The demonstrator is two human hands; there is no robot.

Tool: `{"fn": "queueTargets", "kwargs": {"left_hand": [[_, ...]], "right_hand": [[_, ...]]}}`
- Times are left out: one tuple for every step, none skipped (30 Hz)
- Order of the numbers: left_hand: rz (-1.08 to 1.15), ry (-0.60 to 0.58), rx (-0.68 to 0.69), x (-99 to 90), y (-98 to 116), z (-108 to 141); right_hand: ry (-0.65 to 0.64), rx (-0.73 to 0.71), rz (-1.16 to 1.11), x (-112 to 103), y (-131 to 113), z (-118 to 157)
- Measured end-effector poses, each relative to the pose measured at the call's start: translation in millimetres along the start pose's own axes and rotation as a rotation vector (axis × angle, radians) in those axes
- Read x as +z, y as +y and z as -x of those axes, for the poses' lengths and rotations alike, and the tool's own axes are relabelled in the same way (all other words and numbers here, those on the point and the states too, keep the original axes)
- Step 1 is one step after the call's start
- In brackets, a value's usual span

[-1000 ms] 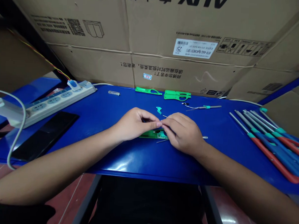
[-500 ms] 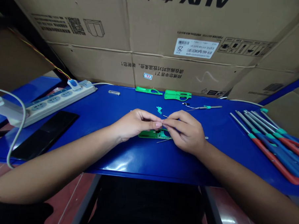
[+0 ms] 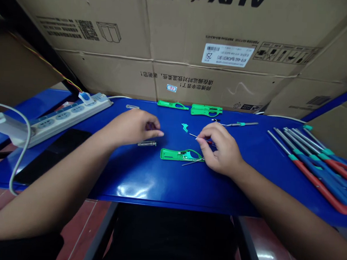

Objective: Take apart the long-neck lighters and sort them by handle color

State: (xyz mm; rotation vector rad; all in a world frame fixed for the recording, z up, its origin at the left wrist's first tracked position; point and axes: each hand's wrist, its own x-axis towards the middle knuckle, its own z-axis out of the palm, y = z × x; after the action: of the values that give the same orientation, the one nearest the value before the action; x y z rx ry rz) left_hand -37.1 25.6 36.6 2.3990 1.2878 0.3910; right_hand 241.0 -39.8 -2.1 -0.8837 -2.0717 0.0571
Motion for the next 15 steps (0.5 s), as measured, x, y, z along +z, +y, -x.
{"fn": "queueTargets", "kwargs": {"left_hand": [[-0.054,-0.082,-0.009,-4.2,-11,-1],[-0.081,-0.159,-0.011,-6.5,-20,-3],[-0.097,-0.226,-0.013,-7.1,-29,-5],[-0.105,-0.283,-0.016,-6.3,-36,-6],[-0.108,-0.325,-0.01,-4.6,-40,-8],[-0.107,-0.354,0.006,-2.4,-42,-9],[-0.097,-0.367,0.035,-0.2,-42,-10],[-0.077,-0.361,0.071,2.0,-40,-11],[-0.048,-0.333,0.105,4.1,-35,-11],[-0.012,-0.288,0.133,6.2,-29,-11],[0.028,-0.236,0.157,8.7,-22,-10],[0.069,-0.183,0.178,11.6,-13,-8],[0.109,-0.142,0.213,15.1,-5,-7],[0.142,-0.111,0.267,19.1,3,-5],[0.165,-0.079,0.322,23.4,10,-3]], "right_hand": [[-0.026,0.026,-0.01,-1,3,1],[-0.052,0.052,-0.018,-1,5,1],[-0.077,0.075,-0.024,-2,7,2],[-0.1,0.096,-0.025,-2,9,2],[-0.117,0.111,-0.024,-2,11,3],[-0.129,0.125,-0.021,-2,11,3],[-0.139,0.137,-0.016,-1,12,3],[-0.147,0.146,-0.011,-1,12,3],[-0.155,0.152,-0.006,0,11,4],[-0.162,0.156,-0.002,0,11,4],[-0.172,0.157,-0.001,1,10,4],[-0.182,0.152,-0.001,2,9,4],[-0.194,0.144,-0.001,3,7,4],[-0.209,0.131,0.0,4,5,3],[-0.225,0.118,0.003,4,3,3]]}}
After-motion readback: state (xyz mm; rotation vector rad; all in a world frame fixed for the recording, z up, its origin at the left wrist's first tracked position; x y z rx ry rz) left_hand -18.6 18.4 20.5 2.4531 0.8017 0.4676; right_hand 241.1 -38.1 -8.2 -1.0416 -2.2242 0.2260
